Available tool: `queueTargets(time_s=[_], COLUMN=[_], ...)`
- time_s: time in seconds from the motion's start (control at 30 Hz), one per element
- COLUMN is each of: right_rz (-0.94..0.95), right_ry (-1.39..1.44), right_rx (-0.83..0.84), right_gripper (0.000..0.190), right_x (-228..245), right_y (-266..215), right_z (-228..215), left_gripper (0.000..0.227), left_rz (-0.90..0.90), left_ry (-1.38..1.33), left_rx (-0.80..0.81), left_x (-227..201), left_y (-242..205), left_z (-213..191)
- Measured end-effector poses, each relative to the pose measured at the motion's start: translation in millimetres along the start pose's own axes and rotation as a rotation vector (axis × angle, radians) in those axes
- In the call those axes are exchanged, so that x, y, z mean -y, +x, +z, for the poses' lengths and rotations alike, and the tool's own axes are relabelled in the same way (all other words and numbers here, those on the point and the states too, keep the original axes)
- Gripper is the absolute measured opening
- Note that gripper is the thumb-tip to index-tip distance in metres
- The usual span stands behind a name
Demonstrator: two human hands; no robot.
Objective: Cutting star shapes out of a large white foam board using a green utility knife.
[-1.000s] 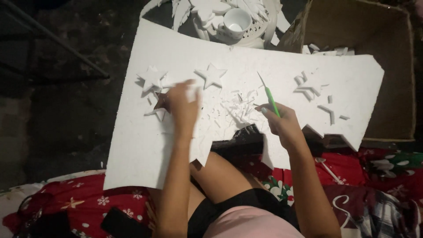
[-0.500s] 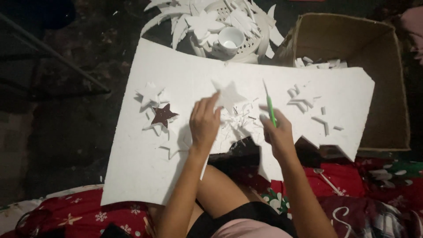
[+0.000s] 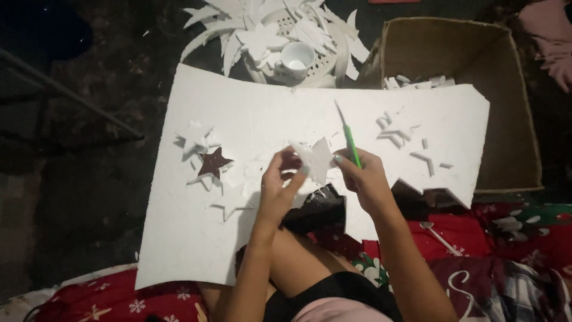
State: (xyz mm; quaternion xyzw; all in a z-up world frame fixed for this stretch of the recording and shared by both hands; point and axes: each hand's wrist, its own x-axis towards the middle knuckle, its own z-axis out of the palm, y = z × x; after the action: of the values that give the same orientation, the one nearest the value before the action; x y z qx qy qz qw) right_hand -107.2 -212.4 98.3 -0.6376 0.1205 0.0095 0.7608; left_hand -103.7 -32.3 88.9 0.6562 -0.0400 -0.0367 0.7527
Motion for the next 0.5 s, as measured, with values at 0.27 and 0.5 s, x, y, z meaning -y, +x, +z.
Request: queueTargets(time_s=[0.27, 0.5], right_rz=[-0.018, -0.031], right_ry=[0.063, 0.148], right_rx=[0.013, 0.079], right_gripper=[0.024, 0.032], right_x=[-17, -10], right_y=[-6, -17], right_z=[10, 15], left_gripper=[0.033, 0.026], left_rz=[-0.096, -0.005], left_ry=[-0.178, -0.096], left_rx=[-0.221, -0.246], left_x=[-8, -33], left_y=[1, -5], left_z=[8, 2])
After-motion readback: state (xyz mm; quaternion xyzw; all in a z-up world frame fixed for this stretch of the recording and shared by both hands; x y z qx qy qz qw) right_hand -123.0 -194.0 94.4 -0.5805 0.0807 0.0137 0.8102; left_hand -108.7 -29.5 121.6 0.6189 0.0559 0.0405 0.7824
